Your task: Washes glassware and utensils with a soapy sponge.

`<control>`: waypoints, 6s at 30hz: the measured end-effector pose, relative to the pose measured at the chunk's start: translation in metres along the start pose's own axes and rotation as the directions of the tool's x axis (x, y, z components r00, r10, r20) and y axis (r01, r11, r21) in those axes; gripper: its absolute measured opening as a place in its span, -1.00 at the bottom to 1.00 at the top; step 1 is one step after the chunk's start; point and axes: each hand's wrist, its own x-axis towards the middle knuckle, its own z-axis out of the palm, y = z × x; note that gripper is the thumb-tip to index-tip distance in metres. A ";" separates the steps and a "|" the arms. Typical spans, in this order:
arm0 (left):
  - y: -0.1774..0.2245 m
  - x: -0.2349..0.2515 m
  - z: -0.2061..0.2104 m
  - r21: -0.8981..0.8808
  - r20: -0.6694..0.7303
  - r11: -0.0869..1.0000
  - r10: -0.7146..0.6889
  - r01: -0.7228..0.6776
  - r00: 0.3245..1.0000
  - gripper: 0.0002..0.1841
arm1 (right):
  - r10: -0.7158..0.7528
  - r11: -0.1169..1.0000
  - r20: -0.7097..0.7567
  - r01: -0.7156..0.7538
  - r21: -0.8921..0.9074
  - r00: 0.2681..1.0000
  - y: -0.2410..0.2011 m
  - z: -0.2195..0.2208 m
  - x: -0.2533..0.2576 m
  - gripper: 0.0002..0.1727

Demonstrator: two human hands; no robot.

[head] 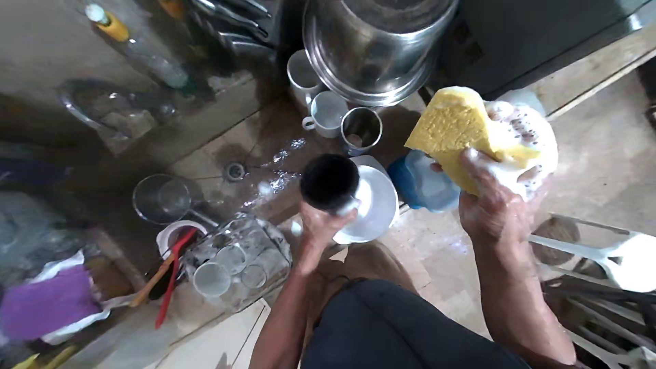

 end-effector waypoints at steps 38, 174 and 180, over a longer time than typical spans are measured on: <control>0.035 0.120 -0.215 0.698 0.666 0.405 -0.067 -0.590 0.743 -0.05 | 0.692 0.614 0.638 -0.740 -0.275 0.337 0.051 0.246 -0.061 -0.50; -0.024 0.183 -0.157 -0.357 -0.295 0.904 -0.348 0.235 0.890 0.21 | 0.772 0.510 0.452 -0.860 -0.023 0.446 0.133 0.289 -0.046 -0.31; -0.027 0.172 -0.146 0.213 -0.321 0.947 0.301 -0.241 0.898 0.34 | 0.826 0.335 0.397 -0.915 0.227 0.401 0.114 0.301 -0.068 -0.49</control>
